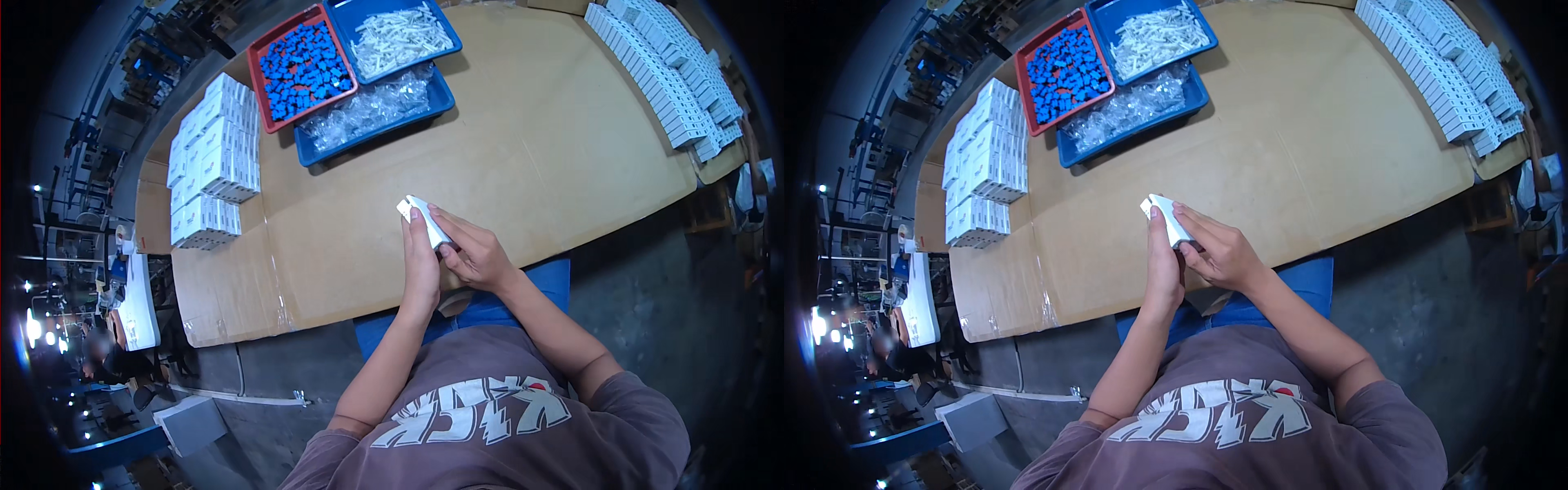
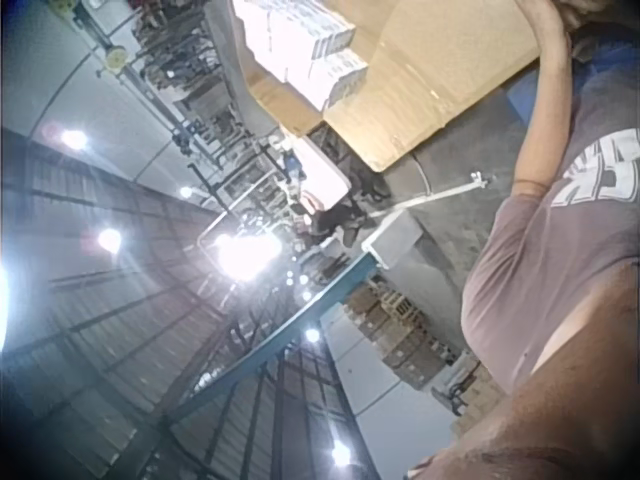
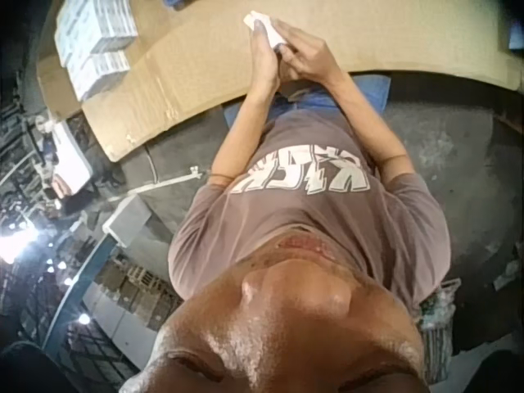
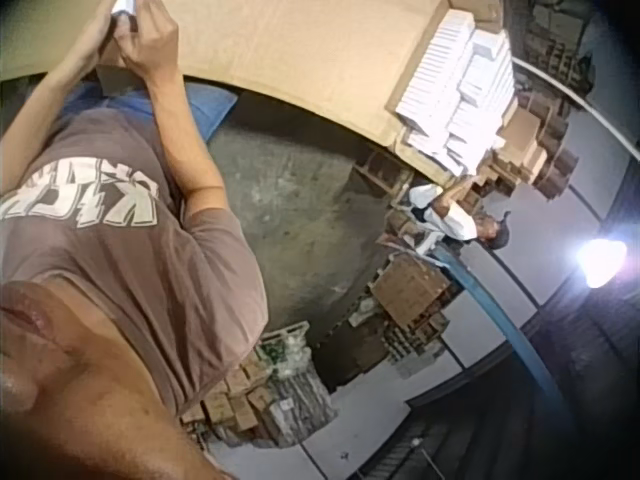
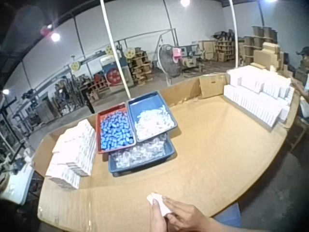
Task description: Assemble product pieces from individual sorting trays, fit components into placeholders, and fold cardboard boxes to complete final packaged goods.
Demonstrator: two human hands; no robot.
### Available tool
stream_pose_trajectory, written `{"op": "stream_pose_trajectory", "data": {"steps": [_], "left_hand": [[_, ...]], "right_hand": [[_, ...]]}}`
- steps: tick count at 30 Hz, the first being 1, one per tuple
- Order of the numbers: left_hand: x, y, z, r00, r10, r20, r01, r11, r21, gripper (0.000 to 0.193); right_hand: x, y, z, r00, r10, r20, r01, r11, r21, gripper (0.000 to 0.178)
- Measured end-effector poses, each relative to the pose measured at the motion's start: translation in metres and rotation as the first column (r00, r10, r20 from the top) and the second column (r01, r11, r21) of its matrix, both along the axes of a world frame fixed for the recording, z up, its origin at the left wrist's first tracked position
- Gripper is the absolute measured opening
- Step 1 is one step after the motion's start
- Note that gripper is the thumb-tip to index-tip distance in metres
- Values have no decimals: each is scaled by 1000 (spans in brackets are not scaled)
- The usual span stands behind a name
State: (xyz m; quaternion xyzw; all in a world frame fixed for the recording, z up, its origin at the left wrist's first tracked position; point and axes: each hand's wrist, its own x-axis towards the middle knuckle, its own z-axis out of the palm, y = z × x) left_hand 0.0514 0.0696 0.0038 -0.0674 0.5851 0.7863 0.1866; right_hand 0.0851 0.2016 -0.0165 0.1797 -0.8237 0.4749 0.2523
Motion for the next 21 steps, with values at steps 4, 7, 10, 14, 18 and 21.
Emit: {"op": "stream_pose_trajectory", "data": {"steps": [4,7,10,14,18,21], "left_hand": [[0,3,-4,999,29,19,-30,999,11,54],[0,2,-9,995,98,14,-98,995,2,57],[-5,-1,-6,993,121,15,-121,993,5,53],[-9,-5,-2,990,138,32,-140,989,53,51],[-10,-14,9,992,128,-15,-126,988,90,42],[-16,-26,-1,986,165,-17,-160,975,154,52]], "right_hand": [[-3,-7,-6,1000,-30,-1,30,1000,0,44],[-7,-15,-11,998,-63,-4,63,998,8,43],[-13,-21,-14,996,-92,-21,93,995,35,41],[-19,-30,-14,990,-129,-54,132,990,52,39],[-24,-37,-5,994,-113,-14,113,993,15,38],[-30,-43,4,997,-59,-46,59,998,3,39]]}}
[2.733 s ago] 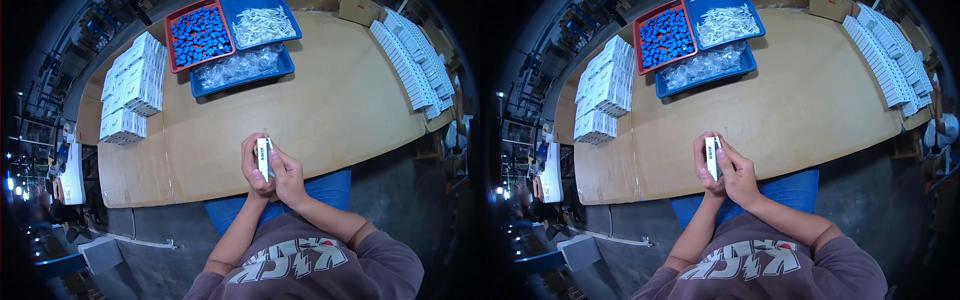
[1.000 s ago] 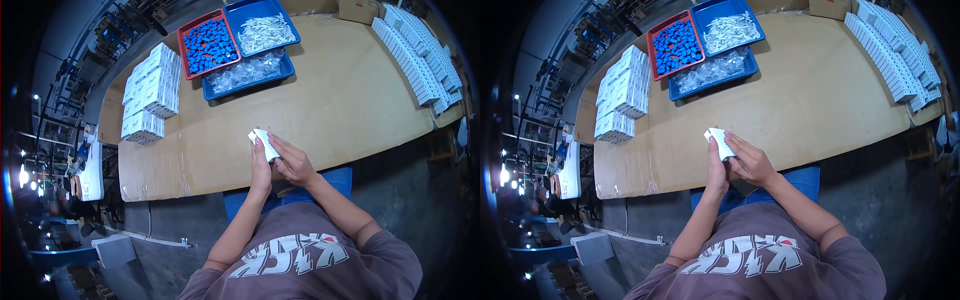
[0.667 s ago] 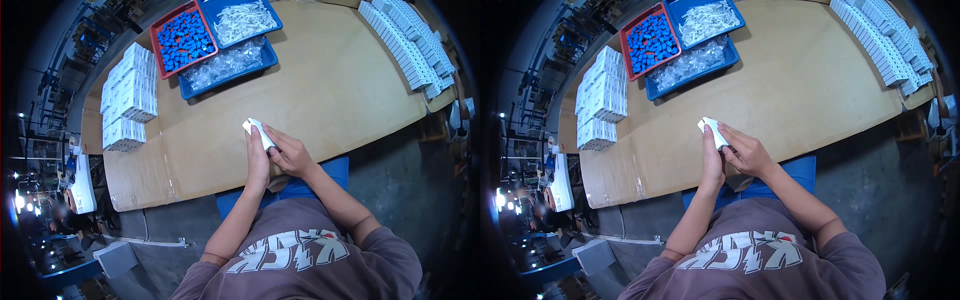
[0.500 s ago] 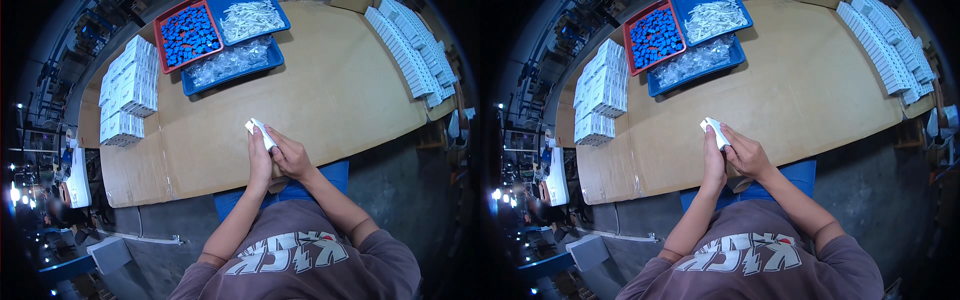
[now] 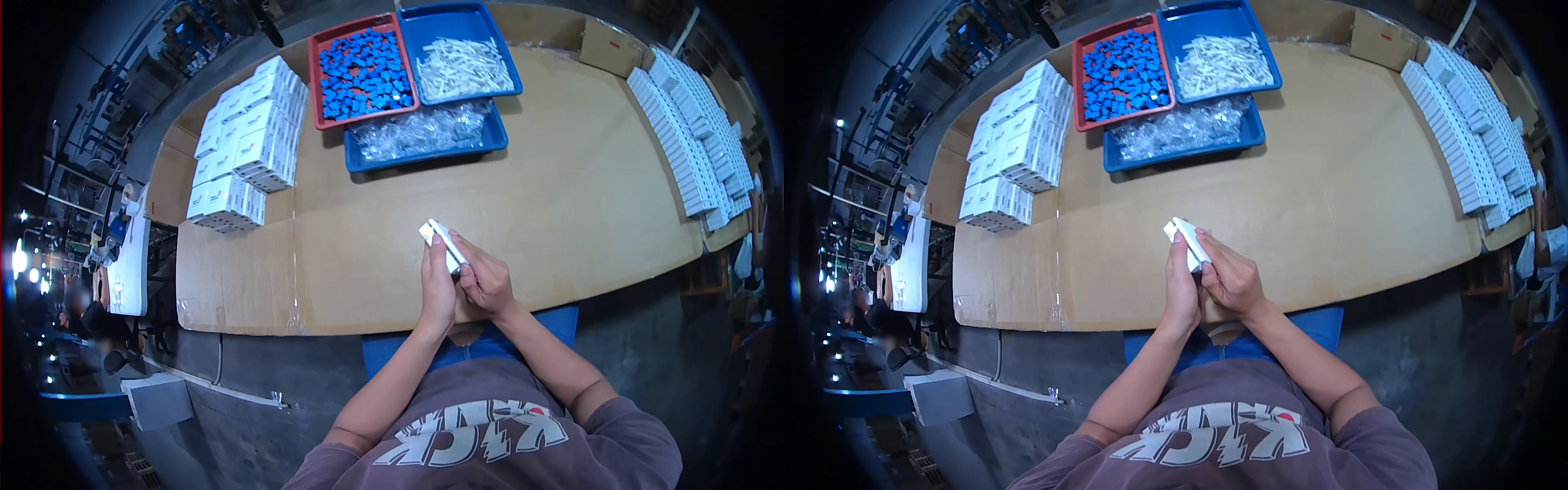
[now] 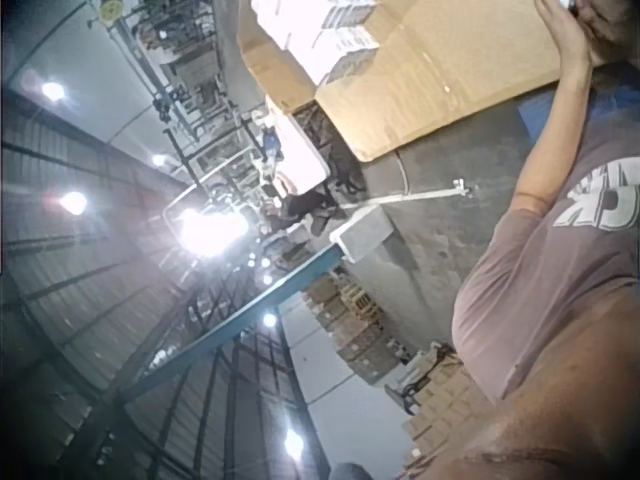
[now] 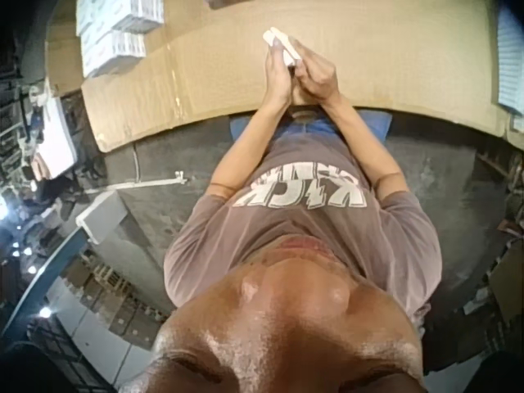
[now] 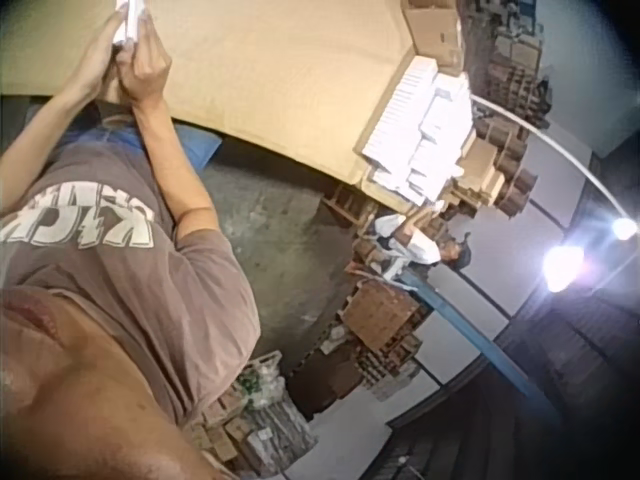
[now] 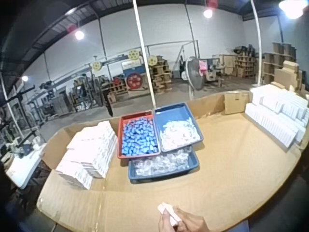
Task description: Assemble product pieces from individual sorting trays, fit components into placeholders, and fold cardboard boxes to complete final packaged goods.
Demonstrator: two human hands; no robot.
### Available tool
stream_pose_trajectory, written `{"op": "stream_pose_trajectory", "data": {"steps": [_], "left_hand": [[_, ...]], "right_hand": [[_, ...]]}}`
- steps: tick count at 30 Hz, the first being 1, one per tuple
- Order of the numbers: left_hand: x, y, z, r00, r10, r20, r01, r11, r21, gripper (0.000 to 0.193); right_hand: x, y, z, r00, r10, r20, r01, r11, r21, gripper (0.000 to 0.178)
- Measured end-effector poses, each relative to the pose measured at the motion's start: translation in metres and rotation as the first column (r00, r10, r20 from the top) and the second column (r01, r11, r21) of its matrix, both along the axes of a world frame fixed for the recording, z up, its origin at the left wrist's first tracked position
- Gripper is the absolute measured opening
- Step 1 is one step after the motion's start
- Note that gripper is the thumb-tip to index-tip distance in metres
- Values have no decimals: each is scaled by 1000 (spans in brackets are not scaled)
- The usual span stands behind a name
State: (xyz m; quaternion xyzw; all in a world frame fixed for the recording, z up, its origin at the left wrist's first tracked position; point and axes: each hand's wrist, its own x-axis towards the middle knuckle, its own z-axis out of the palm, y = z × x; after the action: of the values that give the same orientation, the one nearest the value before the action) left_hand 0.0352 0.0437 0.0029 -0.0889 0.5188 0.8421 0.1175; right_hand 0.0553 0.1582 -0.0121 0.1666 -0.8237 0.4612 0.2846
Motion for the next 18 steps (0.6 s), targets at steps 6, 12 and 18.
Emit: {"op": "stream_pose_trajectory", "data": {"steps": [6,12,18], "left_hand": [[-18,-38,6,954,-103,-280,78,992,-99,94],[-21,-41,-5,818,-259,-513,101,944,-315,117],[-15,-36,-22,812,-221,-540,123,970,-212,98]], "right_hand": [[-9,0,18,891,232,389,-76,923,-378,48],[-13,-2,35,575,516,635,146,698,-701,59],[-6,-8,29,712,399,578,101,756,-646,50]]}}
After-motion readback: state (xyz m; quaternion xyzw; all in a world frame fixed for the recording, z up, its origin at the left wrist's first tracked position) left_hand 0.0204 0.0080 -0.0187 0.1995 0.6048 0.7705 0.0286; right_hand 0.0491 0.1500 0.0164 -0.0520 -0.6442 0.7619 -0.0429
